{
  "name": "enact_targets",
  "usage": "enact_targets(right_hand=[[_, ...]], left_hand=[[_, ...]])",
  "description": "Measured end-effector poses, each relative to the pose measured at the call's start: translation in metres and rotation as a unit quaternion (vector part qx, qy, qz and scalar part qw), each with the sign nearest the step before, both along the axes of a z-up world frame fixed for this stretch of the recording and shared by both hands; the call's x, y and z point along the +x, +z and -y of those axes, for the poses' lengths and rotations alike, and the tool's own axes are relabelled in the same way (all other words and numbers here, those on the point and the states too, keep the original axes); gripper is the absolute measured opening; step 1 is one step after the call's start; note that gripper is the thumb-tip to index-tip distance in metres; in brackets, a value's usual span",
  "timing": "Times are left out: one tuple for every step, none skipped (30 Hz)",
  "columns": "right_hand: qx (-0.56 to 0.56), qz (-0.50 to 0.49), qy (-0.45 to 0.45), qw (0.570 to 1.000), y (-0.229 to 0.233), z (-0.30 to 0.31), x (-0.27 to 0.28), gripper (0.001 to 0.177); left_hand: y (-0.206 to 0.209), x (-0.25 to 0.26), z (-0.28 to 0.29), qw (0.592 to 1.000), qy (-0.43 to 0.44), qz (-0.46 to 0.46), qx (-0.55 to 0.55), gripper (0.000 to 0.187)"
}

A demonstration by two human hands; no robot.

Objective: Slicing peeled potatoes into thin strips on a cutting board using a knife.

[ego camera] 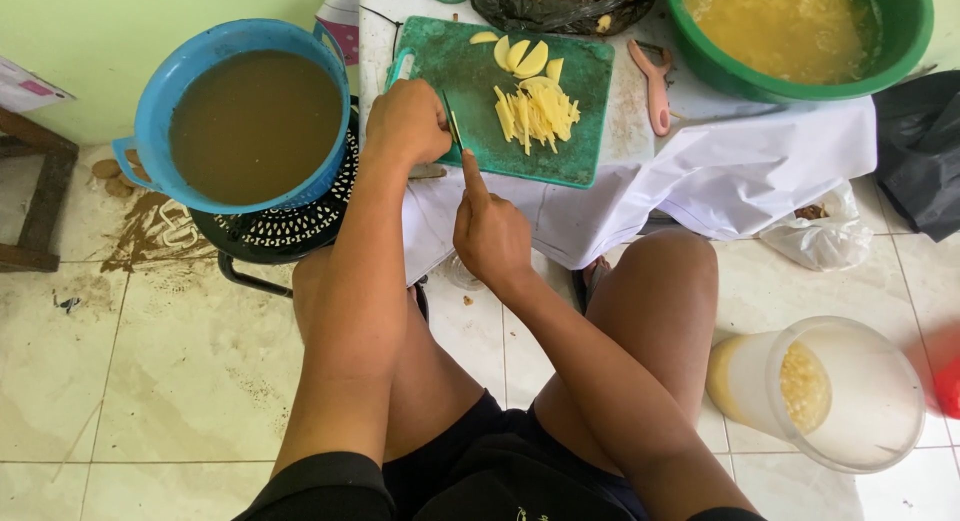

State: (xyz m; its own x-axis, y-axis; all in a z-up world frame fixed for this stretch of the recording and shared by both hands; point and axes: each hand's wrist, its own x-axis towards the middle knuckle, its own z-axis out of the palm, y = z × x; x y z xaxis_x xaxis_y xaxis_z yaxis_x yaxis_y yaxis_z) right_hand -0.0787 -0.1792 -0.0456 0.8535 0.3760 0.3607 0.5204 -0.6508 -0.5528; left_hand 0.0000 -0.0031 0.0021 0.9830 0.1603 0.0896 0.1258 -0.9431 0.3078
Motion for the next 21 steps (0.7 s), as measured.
enact_targets(right_hand=[[0.000, 0.000, 0.001, 1.000, -0.002, 0.000, 0.000, 0.060], [-0.008, 0.006, -0.003, 1.000, -0.003, -0.001, 0.001, 0.061], [-0.016, 0.012, -0.008, 1.000, -0.005, -0.001, 0.001, 0.062], [-0.016, 0.011, -0.007, 1.000, -0.007, -0.003, 0.001, 0.062], [-0.032, 0.012, -0.014, 0.999, -0.008, -0.005, 0.003, 0.062], [-0.048, 0.013, -0.020, 0.999, -0.010, -0.007, 0.005, 0.062], [-0.047, 0.014, -0.021, 0.999, -0.010, -0.008, 0.006, 0.062], [-0.040, 0.022, -0.021, 0.999, -0.010, -0.009, 0.007, 0.062], [-0.032, 0.030, -0.021, 0.999, -0.010, -0.010, 0.008, 0.063], [-0.031, 0.031, -0.022, 0.999, -0.009, -0.010, 0.009, 0.063], [-0.024, 0.024, -0.018, 0.999, -0.008, -0.009, 0.010, 0.062], [-0.017, 0.017, -0.014, 1.000, -0.007, -0.008, 0.011, 0.061], [-0.017, 0.018, -0.015, 1.000, -0.007, -0.008, 0.011, 0.061], [-0.012, 0.012, -0.019, 1.000, -0.006, -0.008, 0.011, 0.060], [-0.007, 0.005, -0.022, 1.000, -0.005, -0.008, 0.010, 0.058], [-0.007, 0.005, -0.024, 1.000, -0.007, -0.006, 0.012, 0.058], [0.017, -0.005, -0.014, 1.000, -0.008, -0.005, 0.015, 0.056], [0.040, -0.014, -0.005, 0.999, -0.008, -0.004, 0.018, 0.054], [0.041, -0.012, -0.005, 0.999, -0.008, -0.002, 0.021, 0.054], [0.062, -0.022, -0.010, 0.998, -0.008, 0.000, 0.025, 0.054], [0.082, -0.034, -0.015, 0.996, -0.008, 0.002, 0.027, 0.053]], left_hand=[[-0.001, 0.001, 0.000, 1.000, 0.001, 0.000, 0.000, 0.009], [-0.002, 0.002, 0.000, 1.000, 0.002, 0.001, 0.001, 0.011], [-0.003, 0.002, 0.000, 1.000, 0.002, 0.001, 0.003, 0.012], [-0.004, 0.002, -0.001, 1.000, 0.003, 0.000, 0.003, 0.012], [-0.005, 0.003, -0.001, 1.000, 0.001, 0.007, 0.001, 0.012], [-0.006, 0.004, -0.001, 1.000, 0.000, 0.014, -0.001, 0.013], [-0.006, 0.004, -0.001, 1.000, -0.001, 0.015, 0.000, 0.013], [-0.005, 0.004, -0.001, 1.000, 0.002, 0.007, 0.003, 0.011], [-0.005, 0.005, -0.002, 1.000, 0.005, 0.000, 0.007, 0.009], [-0.005, 0.005, -0.003, 1.000, 0.004, 0.001, 0.008, 0.009], [-0.005, 0.004, -0.003, 1.000, 0.001, 0.006, 0.006, 0.009], [-0.006, 0.004, -0.004, 1.000, -0.003, 0.011, 0.004, 0.008], [-0.004, 0.004, -0.003, 1.000, -0.004, 0.012, 0.005, 0.008], [-0.003, 0.004, -0.002, 1.000, 0.000, 0.003, 0.004, 0.010], [-0.001, 0.003, -0.001, 1.000, 0.004, -0.006, 0.003, 0.012], [-0.006, 0.004, -0.003, 1.000, 0.002, -0.007, 0.003, 0.012], [-0.009, 0.006, -0.005, 1.000, -0.010, -0.006, -0.018, 0.009], [-0.012, 0.007, -0.007, 0.999, -0.022, -0.005, -0.039, 0.009], [-0.014, 0.010, -0.007, 0.999, -0.023, -0.003, -0.038, 0.009], [-0.016, 0.012, -0.006, 0.999, -0.023, -0.004, -0.033, 0.009], [-0.019, 0.013, -0.006, 0.999, -0.023, -0.006, -0.030, 0.009]])
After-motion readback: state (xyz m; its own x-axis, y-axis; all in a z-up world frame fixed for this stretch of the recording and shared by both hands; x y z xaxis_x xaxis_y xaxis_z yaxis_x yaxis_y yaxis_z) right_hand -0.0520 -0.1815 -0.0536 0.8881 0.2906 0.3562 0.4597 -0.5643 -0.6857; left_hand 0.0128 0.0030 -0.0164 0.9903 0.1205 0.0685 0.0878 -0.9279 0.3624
